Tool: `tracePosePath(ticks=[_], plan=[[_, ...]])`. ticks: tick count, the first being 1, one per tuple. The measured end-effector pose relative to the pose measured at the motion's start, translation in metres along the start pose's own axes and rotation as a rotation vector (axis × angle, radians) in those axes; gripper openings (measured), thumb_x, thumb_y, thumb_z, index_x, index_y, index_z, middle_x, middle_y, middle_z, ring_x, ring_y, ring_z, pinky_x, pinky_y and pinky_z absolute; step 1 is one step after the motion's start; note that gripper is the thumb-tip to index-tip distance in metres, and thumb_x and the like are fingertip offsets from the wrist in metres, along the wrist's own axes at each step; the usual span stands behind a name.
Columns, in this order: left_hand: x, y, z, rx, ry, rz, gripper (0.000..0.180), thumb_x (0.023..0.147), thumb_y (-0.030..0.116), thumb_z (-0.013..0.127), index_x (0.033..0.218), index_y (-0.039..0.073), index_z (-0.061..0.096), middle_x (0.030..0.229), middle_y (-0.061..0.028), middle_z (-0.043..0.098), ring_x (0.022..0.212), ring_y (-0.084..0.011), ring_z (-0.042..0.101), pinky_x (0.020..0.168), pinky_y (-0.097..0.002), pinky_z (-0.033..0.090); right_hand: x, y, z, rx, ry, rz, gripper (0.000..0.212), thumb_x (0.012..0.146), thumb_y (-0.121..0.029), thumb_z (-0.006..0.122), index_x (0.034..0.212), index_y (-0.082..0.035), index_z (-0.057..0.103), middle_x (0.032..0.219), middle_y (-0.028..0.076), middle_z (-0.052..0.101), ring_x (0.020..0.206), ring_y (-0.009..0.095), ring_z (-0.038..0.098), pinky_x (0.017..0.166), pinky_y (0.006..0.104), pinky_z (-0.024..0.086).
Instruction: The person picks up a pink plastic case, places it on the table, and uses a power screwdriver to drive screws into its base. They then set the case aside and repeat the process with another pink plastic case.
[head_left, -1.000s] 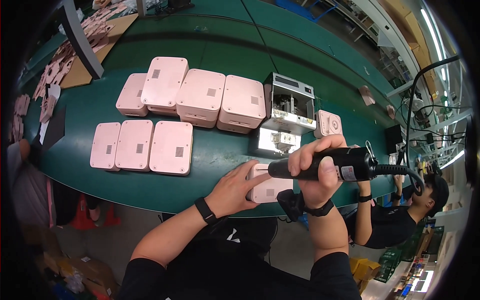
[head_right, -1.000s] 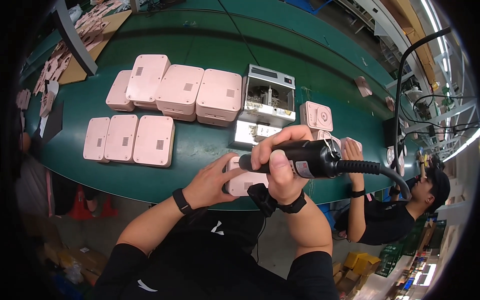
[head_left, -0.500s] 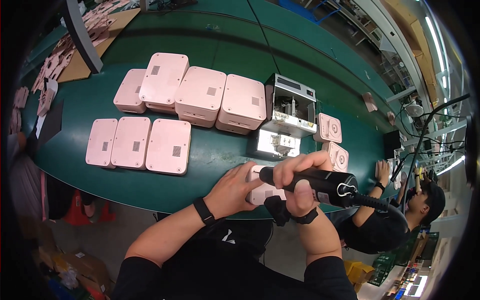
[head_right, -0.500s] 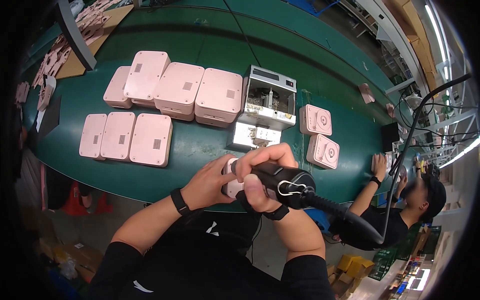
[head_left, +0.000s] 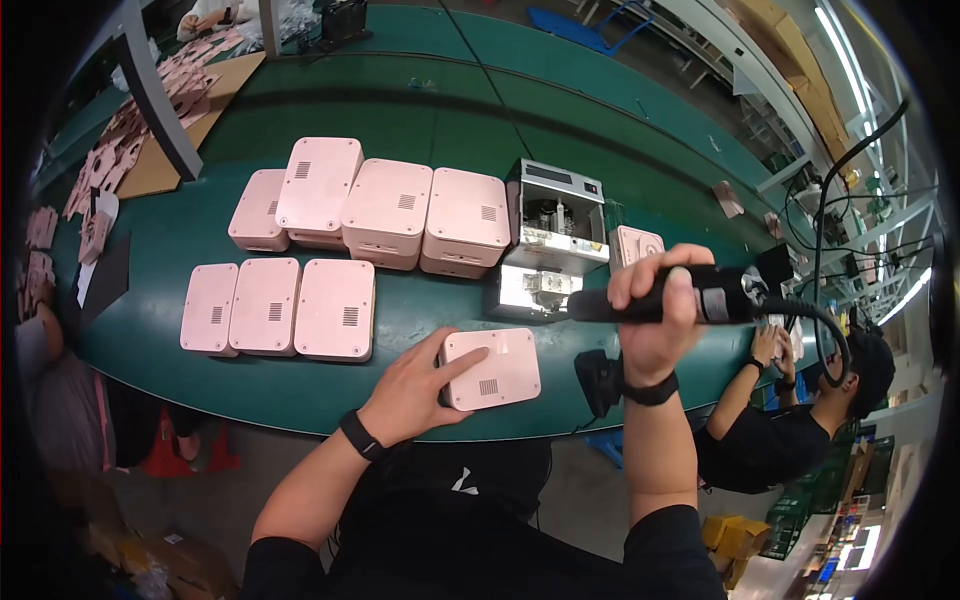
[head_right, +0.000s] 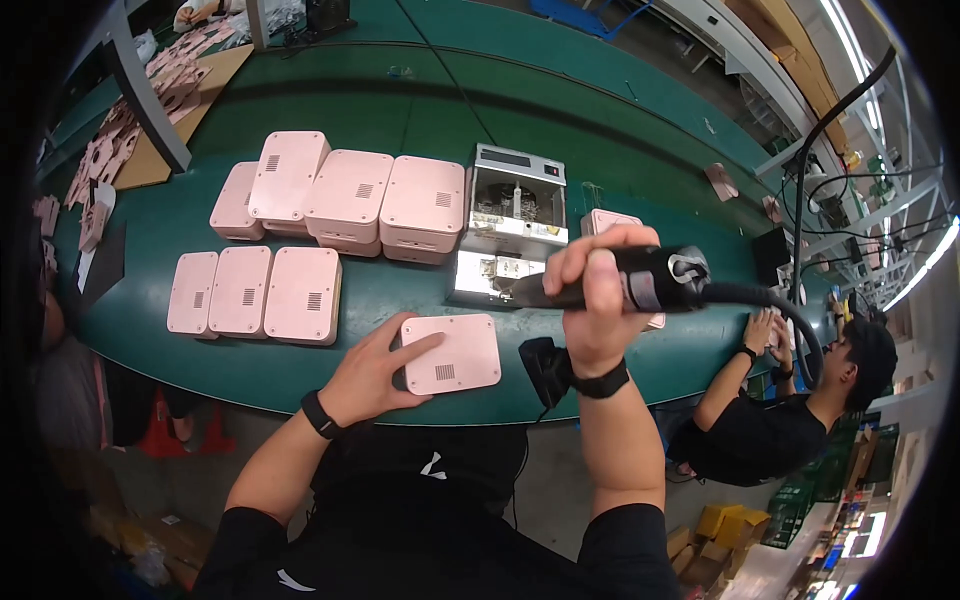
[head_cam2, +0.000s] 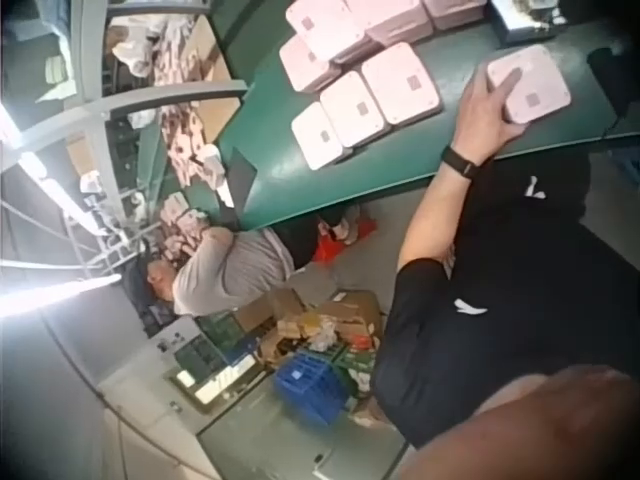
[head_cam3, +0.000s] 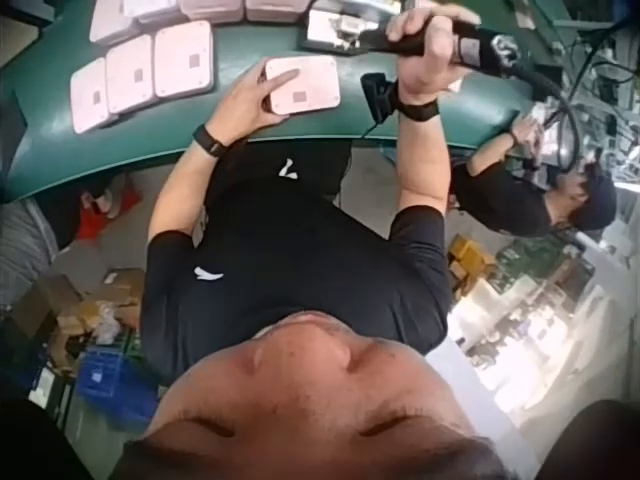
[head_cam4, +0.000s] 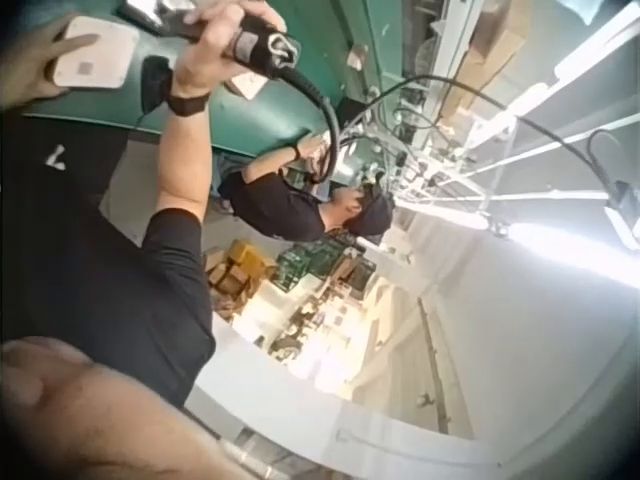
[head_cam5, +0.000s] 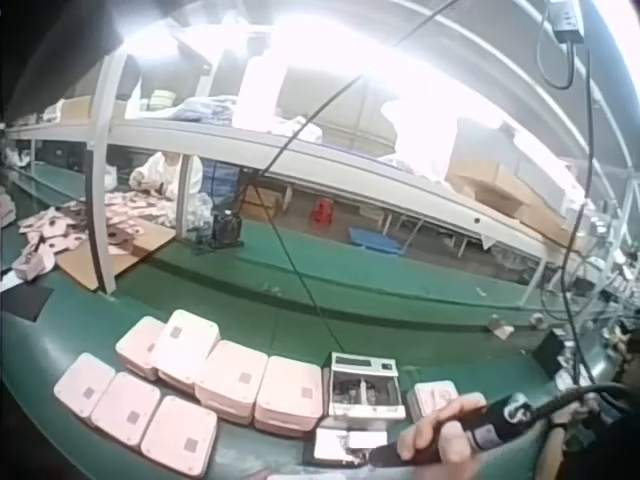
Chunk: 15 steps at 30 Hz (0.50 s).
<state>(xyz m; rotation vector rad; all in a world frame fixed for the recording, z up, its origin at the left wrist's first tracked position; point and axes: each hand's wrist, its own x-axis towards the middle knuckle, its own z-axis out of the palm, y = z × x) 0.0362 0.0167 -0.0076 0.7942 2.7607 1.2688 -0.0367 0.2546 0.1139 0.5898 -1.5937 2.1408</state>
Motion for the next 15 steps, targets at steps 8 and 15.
tracePosePath(ticks=[8,15], plan=[[-0.002,-0.001,0.001,0.001,0.006,-0.021,0.077,0.065,0.023,0.086,0.136,0.026,0.058,0.139,-0.0172,0.046,0.120,-0.0384,0.054,0.098,-0.0435,0.049,0.006,0.010,-0.006,-0.109,0.048,0.120,0.018,0.095,-0.020,0.052,0.103,-0.005,0.046,0.071,0.009,0.051,0.052,0.019,0.048,0.054,0.0354,0.045],[0.001,-0.002,0.001,0.009,0.024,-0.022,0.081,0.061,0.019,0.087,0.136,0.025,0.057,0.138,-0.0160,0.046,0.118,-0.0374,0.055,0.098,-0.0430,0.049,-0.050,-0.026,-0.007,-0.029,0.018,0.201,0.030,0.093,-0.029,0.057,0.104,-0.006,0.042,0.071,0.008,0.051,0.052,0.018,0.049,0.054,0.0341,0.045]])
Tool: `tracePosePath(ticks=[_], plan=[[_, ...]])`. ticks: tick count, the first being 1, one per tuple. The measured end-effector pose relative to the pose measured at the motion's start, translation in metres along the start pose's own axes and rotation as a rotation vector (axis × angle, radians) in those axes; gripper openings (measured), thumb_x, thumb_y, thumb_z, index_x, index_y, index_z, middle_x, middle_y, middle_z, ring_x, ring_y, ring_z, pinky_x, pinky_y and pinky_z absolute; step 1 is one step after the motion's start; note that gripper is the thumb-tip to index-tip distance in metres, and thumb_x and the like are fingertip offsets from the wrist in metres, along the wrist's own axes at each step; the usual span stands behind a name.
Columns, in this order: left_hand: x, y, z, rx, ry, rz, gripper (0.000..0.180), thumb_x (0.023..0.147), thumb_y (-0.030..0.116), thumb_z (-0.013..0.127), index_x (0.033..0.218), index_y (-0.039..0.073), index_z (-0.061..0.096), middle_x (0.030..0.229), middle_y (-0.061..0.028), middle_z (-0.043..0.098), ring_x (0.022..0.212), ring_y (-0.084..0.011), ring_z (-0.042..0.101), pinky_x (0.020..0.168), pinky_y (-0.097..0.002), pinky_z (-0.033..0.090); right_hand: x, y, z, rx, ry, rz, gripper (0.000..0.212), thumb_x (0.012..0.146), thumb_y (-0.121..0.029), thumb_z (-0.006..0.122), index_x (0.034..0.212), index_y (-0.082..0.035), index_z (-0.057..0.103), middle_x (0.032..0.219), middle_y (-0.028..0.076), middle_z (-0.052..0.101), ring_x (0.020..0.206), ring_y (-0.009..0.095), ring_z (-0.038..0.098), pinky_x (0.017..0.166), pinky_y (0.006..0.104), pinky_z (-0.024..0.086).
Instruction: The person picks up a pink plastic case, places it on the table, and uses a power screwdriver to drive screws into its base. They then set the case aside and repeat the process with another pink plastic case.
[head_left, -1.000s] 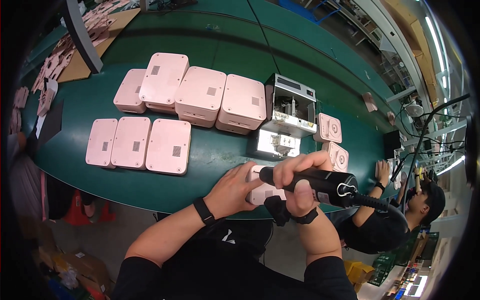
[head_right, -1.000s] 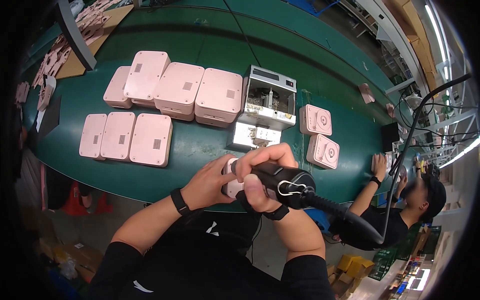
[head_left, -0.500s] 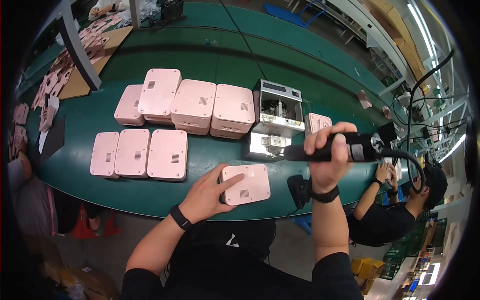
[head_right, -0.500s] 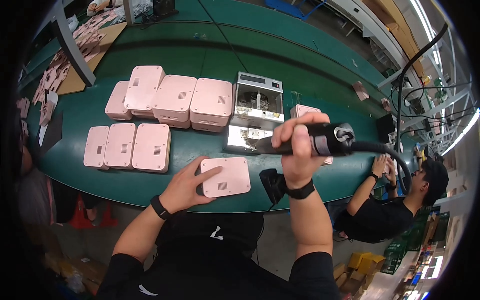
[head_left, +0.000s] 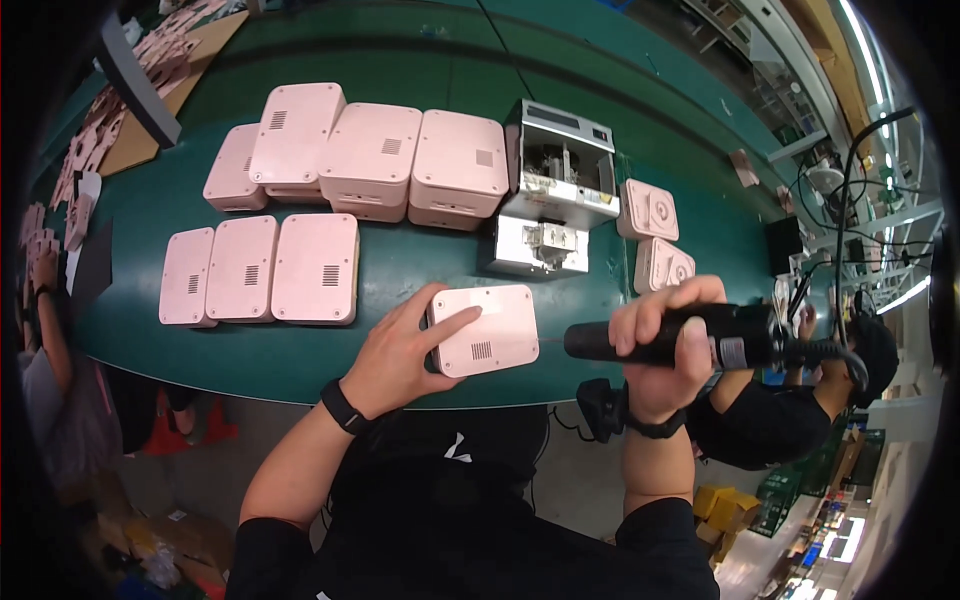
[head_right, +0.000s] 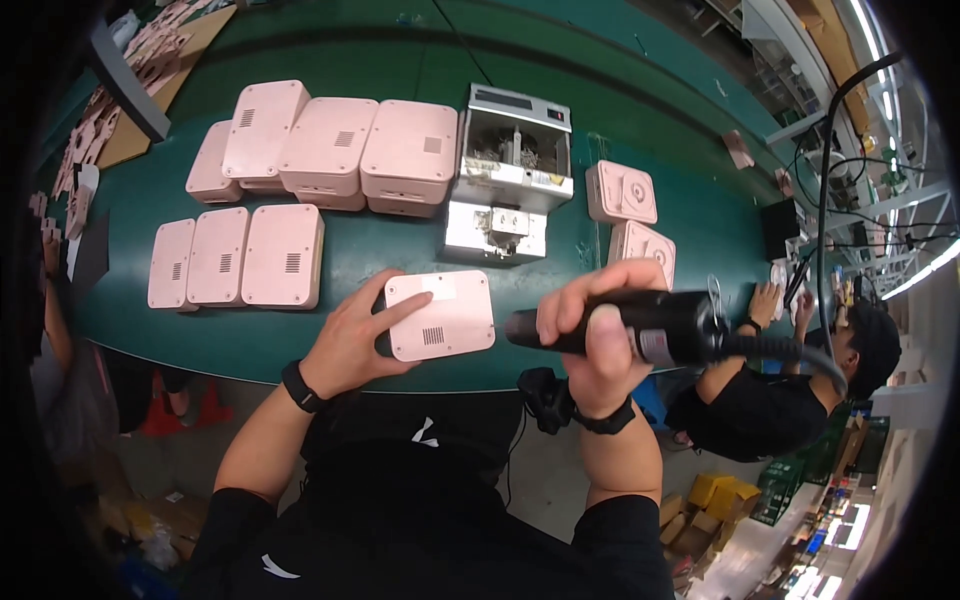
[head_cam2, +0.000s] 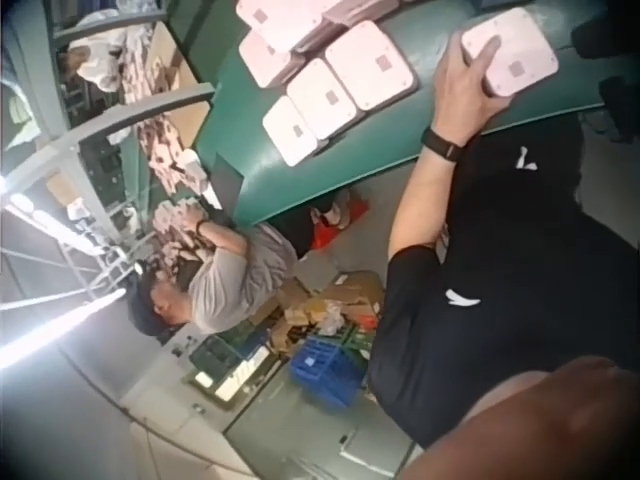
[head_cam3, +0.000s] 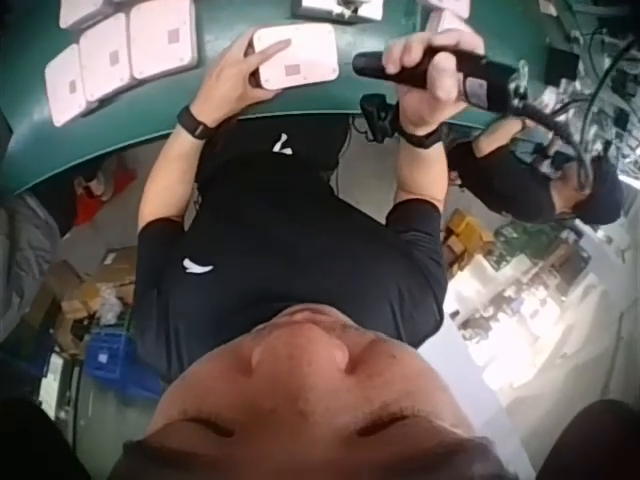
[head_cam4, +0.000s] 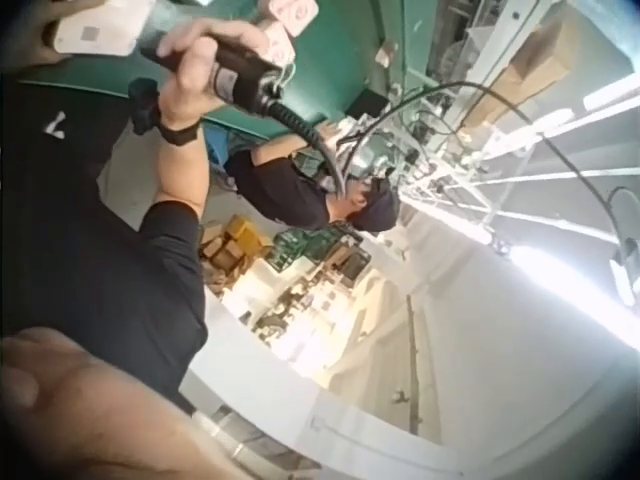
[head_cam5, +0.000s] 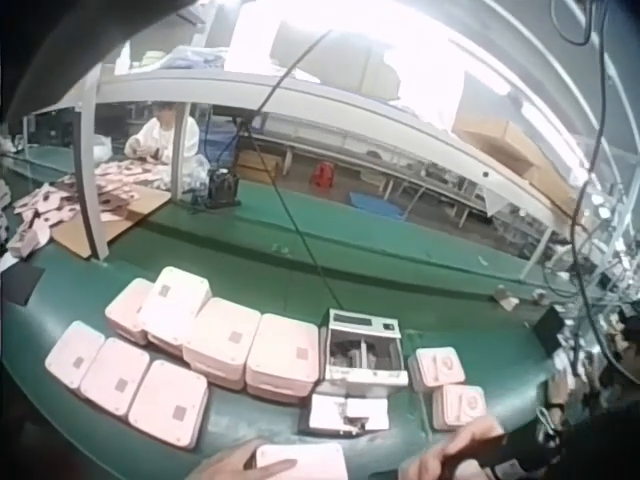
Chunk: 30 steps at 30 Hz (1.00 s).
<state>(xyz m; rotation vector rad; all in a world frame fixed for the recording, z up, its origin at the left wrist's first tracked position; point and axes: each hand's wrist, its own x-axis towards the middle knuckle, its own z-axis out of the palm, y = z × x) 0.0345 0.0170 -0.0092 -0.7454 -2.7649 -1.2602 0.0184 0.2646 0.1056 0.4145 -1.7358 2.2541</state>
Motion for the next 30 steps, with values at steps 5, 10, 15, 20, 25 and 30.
tracePosePath(ticks=[5,10,15,20,25,30], plan=[[0.003,0.001,0.005,-0.001,0.015,-0.001,0.082,0.059,0.017,0.089,0.135,0.024,0.058,0.137,-0.0155,0.047,0.116,-0.0375,0.056,0.096,-0.0433,0.050,-0.018,-0.004,-0.005,-0.058,-0.022,-0.014,0.038,0.091,-0.035,0.062,0.104,-0.006,0.041,0.071,0.008,0.051,0.053,0.017,0.049,0.054,0.0337,0.045],[0.002,0.002,0.005,0.022,0.009,-0.005,0.082,0.058,0.017,0.089,0.134,0.024,0.059,0.136,-0.0152,0.048,0.114,-0.0374,0.058,0.095,-0.0437,0.050,-0.028,0.007,-0.007,-0.045,-0.001,0.007,0.040,0.089,-0.035,0.065,0.103,-0.007,0.040,0.071,0.008,0.052,0.053,0.018,0.050,0.055,0.0342,0.045],[0.002,0.002,0.006,0.026,0.013,-0.007,0.083,0.057,0.016,0.089,0.134,0.024,0.059,0.135,-0.0150,0.048,0.112,-0.0372,0.058,0.094,-0.0432,0.050,-0.032,0.020,-0.012,-0.002,0.000,0.027,0.040,0.089,-0.036,0.066,0.103,-0.008,0.041,0.071,0.008,0.052,0.054,0.018,0.051,0.055,0.0346,0.046],[0.004,0.001,0.007,0.026,0.025,-0.007,0.082,0.057,0.015,0.088,0.133,0.024,0.060,0.135,-0.0148,0.048,0.111,-0.0368,0.059,0.093,-0.0426,0.050,-0.031,0.023,-0.010,-0.019,-0.030,0.018,0.042,0.088,-0.037,0.067,0.102,-0.008,0.041,0.070,0.008,0.052,0.054,0.018,0.051,0.054,0.0347,0.046],[0.004,0.003,0.004,0.026,0.026,-0.011,0.081,0.058,0.016,0.088,0.133,0.024,0.060,0.135,-0.0144,0.048,0.111,-0.0362,0.058,0.093,-0.0426,0.050,-0.027,0.020,-0.010,-0.049,-0.079,0.047,0.040,0.089,-0.035,0.066,0.103,-0.007,0.041,0.071,0.008,0.053,0.054,0.019,0.051,0.054,0.0351,0.046],[0.005,0.003,0.006,0.033,0.047,0.007,0.082,0.058,0.018,0.088,0.135,0.024,0.058,0.135,-0.0136,0.048,0.112,-0.0357,0.058,0.093,-0.0428,0.050,0.012,0.011,-0.005,0.023,-0.040,-0.140,0.030,0.092,-0.027,0.060,0.104,-0.006,0.043,0.070,0.009,0.053,0.053,0.020,0.051,0.054,0.0354,0.046]])
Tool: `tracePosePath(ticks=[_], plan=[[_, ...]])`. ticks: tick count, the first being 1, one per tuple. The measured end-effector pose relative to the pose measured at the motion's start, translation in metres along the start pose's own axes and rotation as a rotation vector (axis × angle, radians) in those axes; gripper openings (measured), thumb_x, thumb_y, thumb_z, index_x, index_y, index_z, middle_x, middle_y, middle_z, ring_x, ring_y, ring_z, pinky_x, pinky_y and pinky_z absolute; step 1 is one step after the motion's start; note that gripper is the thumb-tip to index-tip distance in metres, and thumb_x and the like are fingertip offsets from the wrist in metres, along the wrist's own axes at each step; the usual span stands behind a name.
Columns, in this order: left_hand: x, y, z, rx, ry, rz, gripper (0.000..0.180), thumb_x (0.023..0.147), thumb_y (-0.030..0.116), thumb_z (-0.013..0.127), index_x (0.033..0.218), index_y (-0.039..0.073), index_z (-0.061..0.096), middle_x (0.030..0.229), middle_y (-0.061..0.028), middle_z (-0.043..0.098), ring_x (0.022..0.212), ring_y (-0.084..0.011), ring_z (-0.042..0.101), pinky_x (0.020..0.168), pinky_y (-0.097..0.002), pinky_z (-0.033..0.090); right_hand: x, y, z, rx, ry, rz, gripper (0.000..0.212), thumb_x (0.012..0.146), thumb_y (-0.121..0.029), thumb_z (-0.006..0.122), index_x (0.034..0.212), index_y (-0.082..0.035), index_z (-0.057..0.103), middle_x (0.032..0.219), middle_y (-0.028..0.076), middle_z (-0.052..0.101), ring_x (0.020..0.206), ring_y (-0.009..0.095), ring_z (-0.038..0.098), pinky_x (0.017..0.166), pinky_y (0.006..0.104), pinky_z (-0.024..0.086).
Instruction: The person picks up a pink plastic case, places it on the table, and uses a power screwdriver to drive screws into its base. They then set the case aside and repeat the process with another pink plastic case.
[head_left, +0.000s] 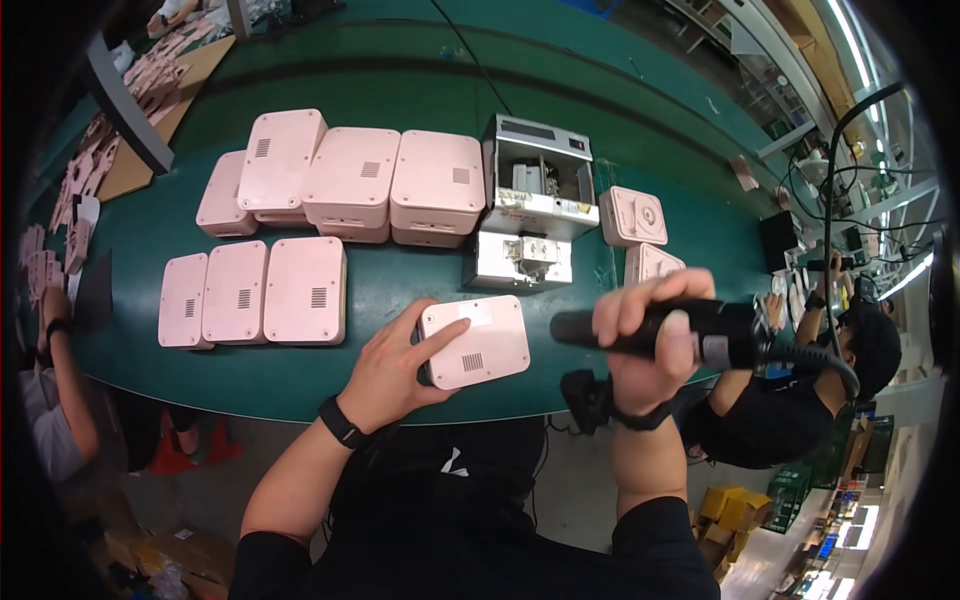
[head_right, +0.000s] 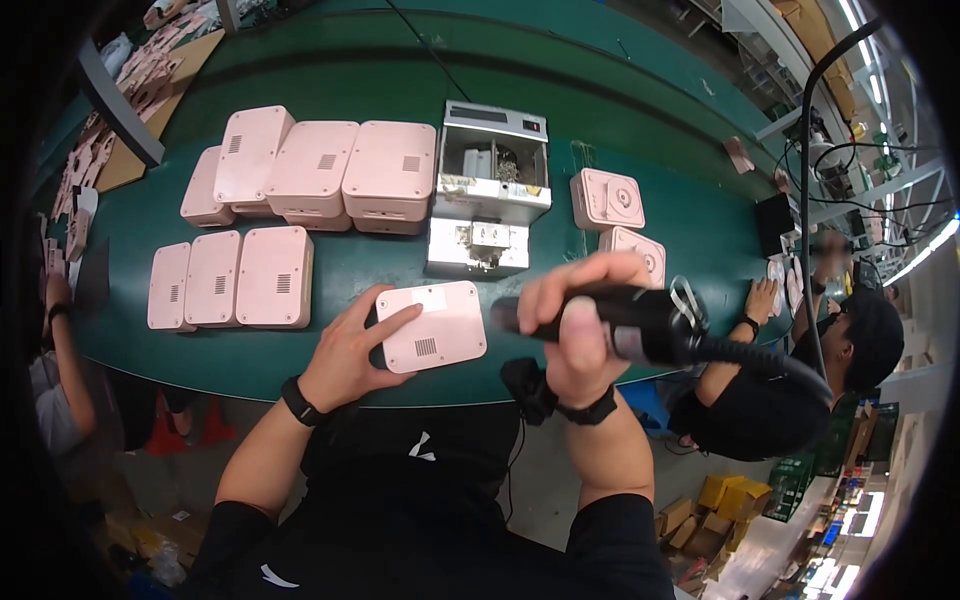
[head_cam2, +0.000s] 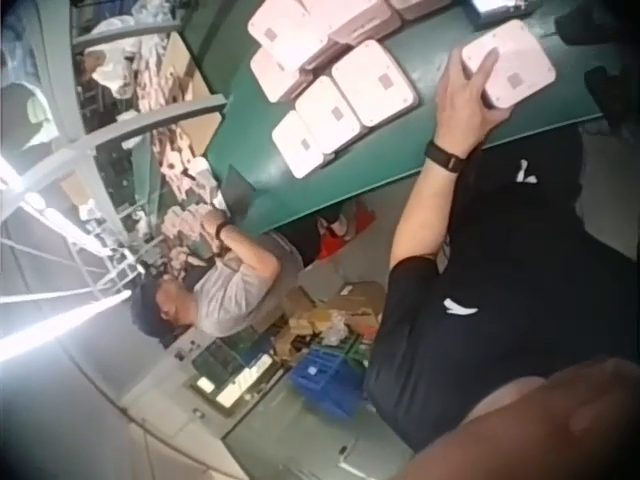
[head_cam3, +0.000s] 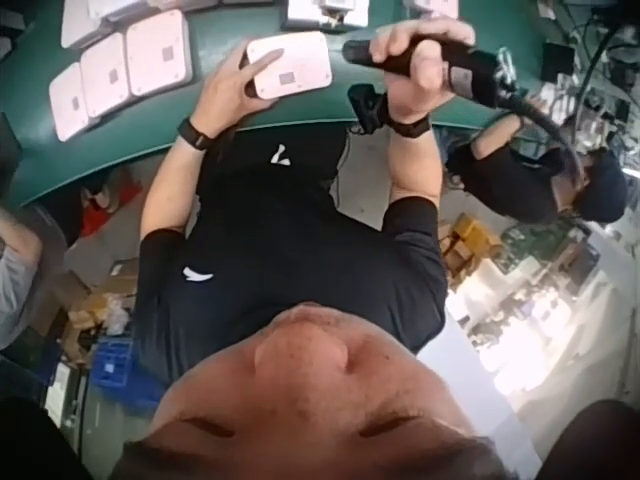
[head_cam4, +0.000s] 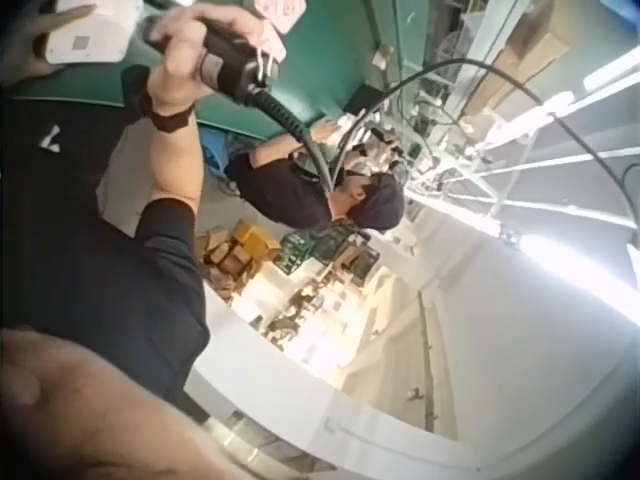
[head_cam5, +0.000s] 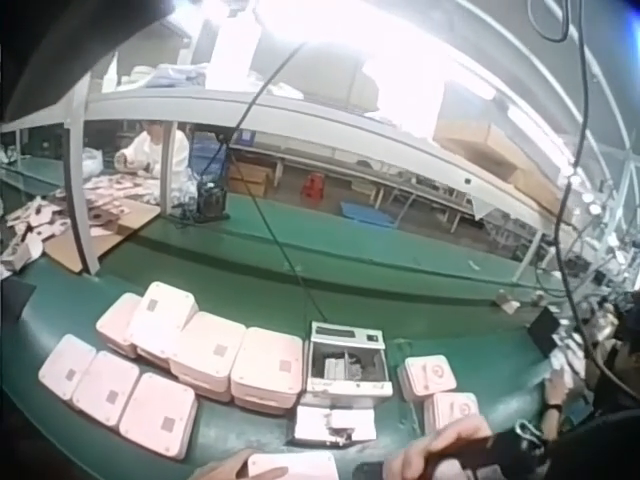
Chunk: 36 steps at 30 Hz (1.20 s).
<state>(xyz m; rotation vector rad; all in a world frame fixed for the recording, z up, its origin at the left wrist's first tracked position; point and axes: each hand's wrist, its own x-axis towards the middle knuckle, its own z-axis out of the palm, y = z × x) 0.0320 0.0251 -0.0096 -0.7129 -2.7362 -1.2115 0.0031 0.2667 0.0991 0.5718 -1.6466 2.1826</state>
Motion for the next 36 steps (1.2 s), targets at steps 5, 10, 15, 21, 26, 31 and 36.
tracePosePath(ticks=[5,10,15,21,26,31,36], plan=[[0.009,0.002,0.006,-0.016,-0.032,0.008,0.081,0.061,0.021,0.087,0.136,0.025,0.057,0.137,-0.0135,0.046,0.114,-0.0355,0.057,0.094,-0.0430,0.051,0.040,0.020,0.002,-0.021,0.025,-0.089,0.022,0.094,-0.021,0.055,0.105,-0.005,0.044,0.070,0.010,0.052,0.053,0.020,0.051,0.052,0.0351,0.045],[0.006,0.004,0.003,-0.011,-0.062,-0.028,0.081,0.063,0.023,0.087,0.138,0.026,0.056,0.138,-0.0130,0.044,0.115,-0.0349,0.057,0.096,-0.0433,0.050,0.046,0.026,0.005,-0.178,0.057,-0.039,0.020,0.095,-0.021,0.053,0.106,-0.005,0.044,0.071,0.010,0.052,0.053,0.020,0.049,0.053,0.0352,0.045],[0.005,-0.002,0.006,-0.008,-0.028,-0.003,0.083,0.062,0.022,0.087,0.139,0.027,0.054,0.137,-0.0121,0.045,0.114,-0.0340,0.056,0.098,-0.0439,0.048,0.021,0.006,0.009,-0.028,0.045,0.088,0.025,0.095,-0.026,0.053,0.105,-0.006,0.043,0.070,0.009,0.051,0.053,0.019,0.050,0.054,0.0352,0.045],[0.009,-0.004,0.006,-0.036,-0.041,-0.006,0.084,0.062,0.021,0.087,0.139,0.026,0.055,0.136,-0.0128,0.046,0.116,-0.0343,0.056,0.098,-0.0444,0.048,-0.017,-0.014,0.018,0.040,-0.063,0.147,0.034,0.092,-0.034,0.057,0.104,-0.007,0.041,0.071,0.008,0.052,0.053,0.019,0.051,0.055,0.0347,0.046],[0.008,-0.004,0.008,-0.031,-0.018,0.003,0.084,0.061,0.019,0.088,0.138,0.026,0.056,0.135,-0.0140,0.046,0.114,-0.0349,0.057,0.095,-0.0437,0.050,-0.030,-0.015,0.021,-0.021,-0.089,0.171,0.039,0.090,-0.037,0.061,0.103,-0.008,0.039,0.072,0.008,0.052,0.054,0.018,0.051,0.055,0.0348,0.046],[0.008,-0.005,0.011,-0.048,0.012,0.021,0.085,0.058,0.016,0.089,0.136,0.026,0.057,0.133,-0.0145,0.048,0.111,-0.0352,0.059,0.093,-0.0430,0.052,-0.039,-0.002,0.022,-0.026,-0.108,0.191,0.039,0.089,-0.036,0.063,0.103,-0.008,0.039,0.071,0.007,0.052,0.054,0.019,0.051,0.056,0.0349,0.047],[0.010,-0.006,0.012,-0.021,0.020,0.029,0.086,0.055,0.014,0.090,0.134,0.025,0.059,0.132,-0.0148,0.049,0.110,-0.0355,0.060,0.092,-0.0428,0.053,-0.042,-0.002,0.026,-0.026,-0.099,0.207,0.043,0.087,-0.037,0.067,0.102,-0.009,0.039,0.071,0.007,0.052,0.055,0.019,0.051,0.056,0.0349,0.047]])
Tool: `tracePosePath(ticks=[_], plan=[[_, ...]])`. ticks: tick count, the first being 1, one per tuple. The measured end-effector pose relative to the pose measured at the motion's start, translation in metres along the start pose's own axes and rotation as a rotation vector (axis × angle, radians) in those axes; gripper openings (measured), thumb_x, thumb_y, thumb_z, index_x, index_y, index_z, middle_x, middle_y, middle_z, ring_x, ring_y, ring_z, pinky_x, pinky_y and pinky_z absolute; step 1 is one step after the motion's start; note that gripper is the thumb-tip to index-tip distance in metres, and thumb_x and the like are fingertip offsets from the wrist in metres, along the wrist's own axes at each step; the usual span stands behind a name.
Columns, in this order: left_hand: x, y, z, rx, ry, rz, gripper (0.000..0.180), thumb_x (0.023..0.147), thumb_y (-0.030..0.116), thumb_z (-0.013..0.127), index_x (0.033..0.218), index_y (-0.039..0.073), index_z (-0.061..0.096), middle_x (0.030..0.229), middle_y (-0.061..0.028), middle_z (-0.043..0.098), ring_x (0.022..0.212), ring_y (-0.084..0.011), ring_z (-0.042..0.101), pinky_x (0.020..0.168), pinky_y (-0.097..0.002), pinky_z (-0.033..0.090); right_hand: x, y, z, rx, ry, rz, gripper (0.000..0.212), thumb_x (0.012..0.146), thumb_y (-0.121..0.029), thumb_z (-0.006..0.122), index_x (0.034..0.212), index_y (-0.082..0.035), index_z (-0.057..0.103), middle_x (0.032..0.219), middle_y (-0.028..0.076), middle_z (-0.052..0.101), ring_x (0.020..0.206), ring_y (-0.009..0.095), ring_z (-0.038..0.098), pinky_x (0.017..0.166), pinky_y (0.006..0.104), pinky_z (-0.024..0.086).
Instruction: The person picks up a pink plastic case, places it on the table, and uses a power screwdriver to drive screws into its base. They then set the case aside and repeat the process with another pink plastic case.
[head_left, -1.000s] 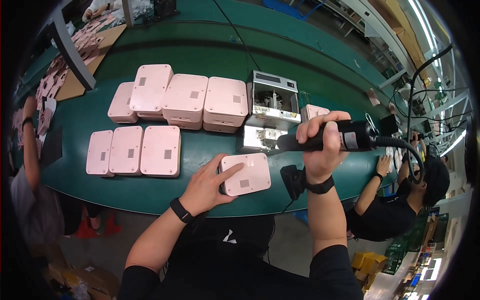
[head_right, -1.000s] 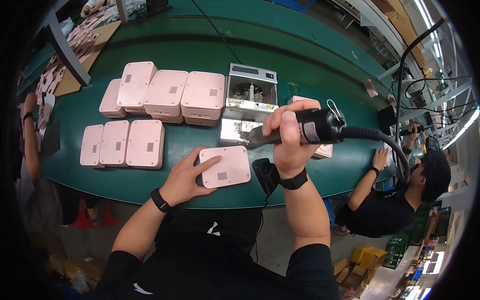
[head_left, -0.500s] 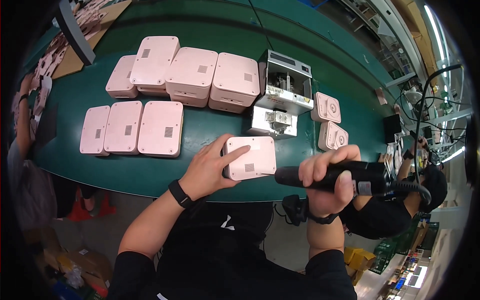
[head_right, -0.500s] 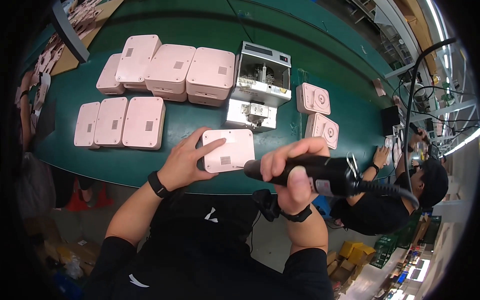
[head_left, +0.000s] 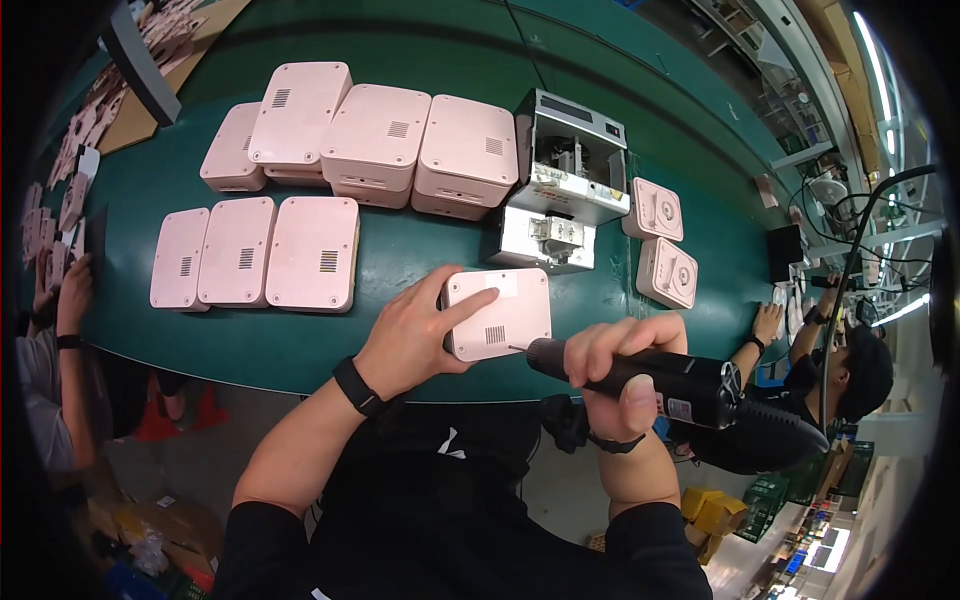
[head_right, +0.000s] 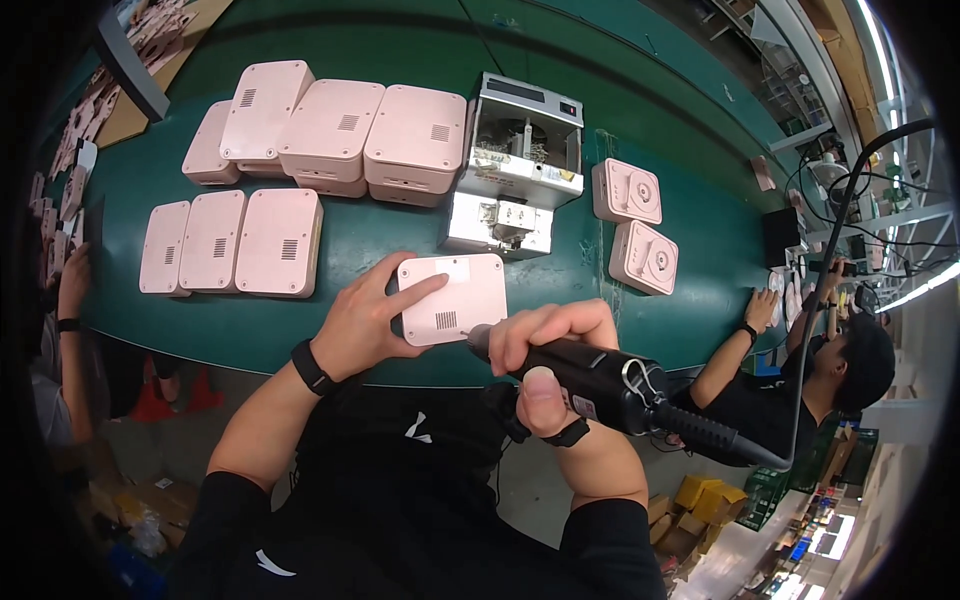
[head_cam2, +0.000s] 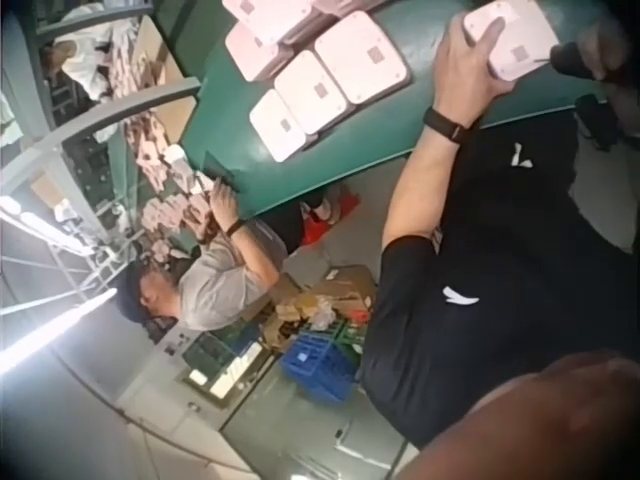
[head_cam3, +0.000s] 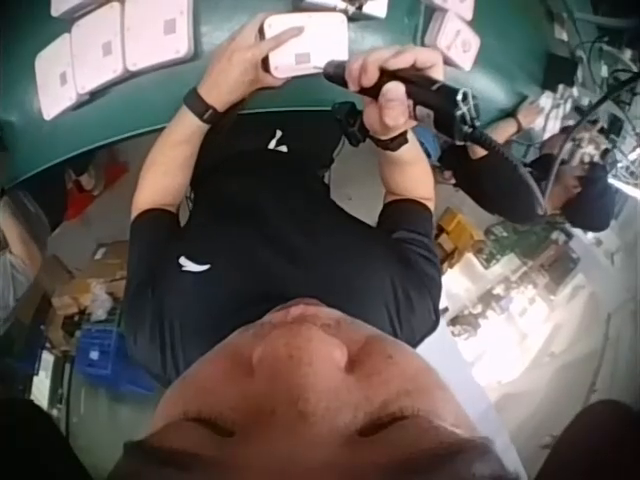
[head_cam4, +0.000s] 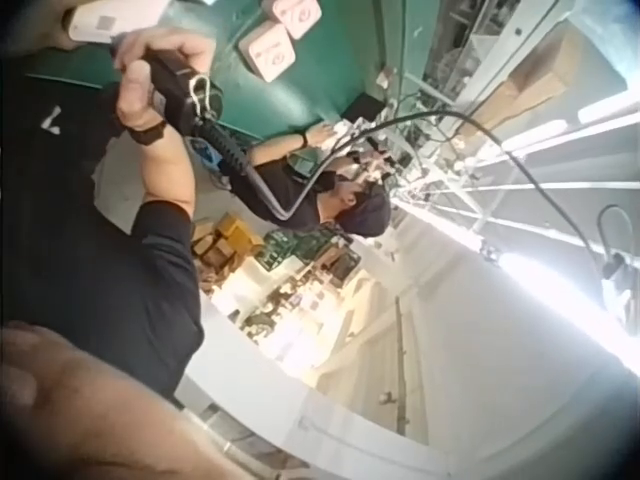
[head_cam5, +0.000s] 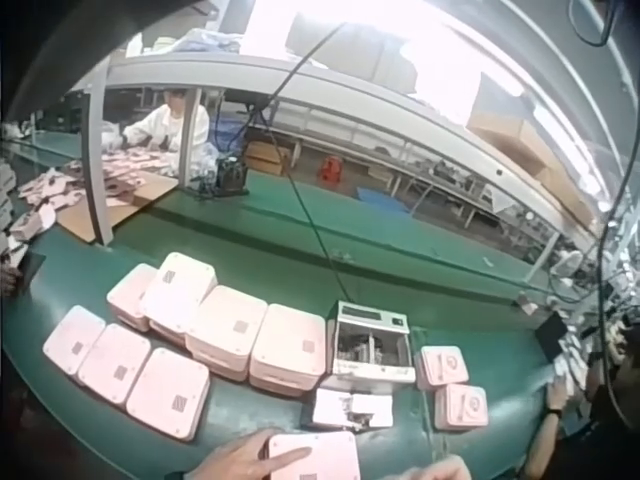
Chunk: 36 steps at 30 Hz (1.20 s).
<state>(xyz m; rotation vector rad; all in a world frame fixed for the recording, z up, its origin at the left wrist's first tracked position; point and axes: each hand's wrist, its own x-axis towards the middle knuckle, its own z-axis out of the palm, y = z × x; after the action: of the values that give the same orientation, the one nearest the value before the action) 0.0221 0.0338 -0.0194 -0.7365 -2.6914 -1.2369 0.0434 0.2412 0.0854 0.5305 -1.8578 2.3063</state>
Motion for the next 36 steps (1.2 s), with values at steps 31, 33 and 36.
tracePosePath(ticks=[31,33,36], plan=[[0.001,0.003,-0.001,0.020,-0.016,-0.023,0.085,0.054,0.016,0.090,0.133,0.026,0.059,0.132,-0.0134,0.049,0.108,-0.0344,0.061,0.091,-0.0415,0.054,-0.008,0.003,-0.002,-0.034,-0.033,0.013,0.047,0.086,-0.041,0.071,0.100,-0.010,0.039,0.072,0.006,0.053,0.058,0.018,0.053,0.063,0.0358,0.048],[0.001,0.004,-0.001,0.021,-0.018,-0.027,0.084,0.056,0.017,0.090,0.134,0.026,0.059,0.133,-0.0139,0.049,0.109,-0.0351,0.061,0.092,-0.0415,0.054,-0.002,0.002,-0.003,-0.016,-0.024,-0.004,0.045,0.087,-0.040,0.070,0.100,-0.010,0.039,0.072,0.006,0.053,0.057,0.018,0.053,0.062,0.0359,0.048],[0.001,0.005,-0.002,0.024,-0.024,-0.038,0.081,0.059,0.020,0.089,0.134,0.027,0.059,0.134,-0.0149,0.048,0.111,-0.0365,0.060,0.092,-0.0416,0.053,0.017,-0.005,-0.011,0.053,0.030,-0.093,0.037,0.091,-0.035,0.063,0.104,-0.008,0.040,0.072,0.008,0.053,0.057,0.018,0.052,0.058,0.0351,0.046]])
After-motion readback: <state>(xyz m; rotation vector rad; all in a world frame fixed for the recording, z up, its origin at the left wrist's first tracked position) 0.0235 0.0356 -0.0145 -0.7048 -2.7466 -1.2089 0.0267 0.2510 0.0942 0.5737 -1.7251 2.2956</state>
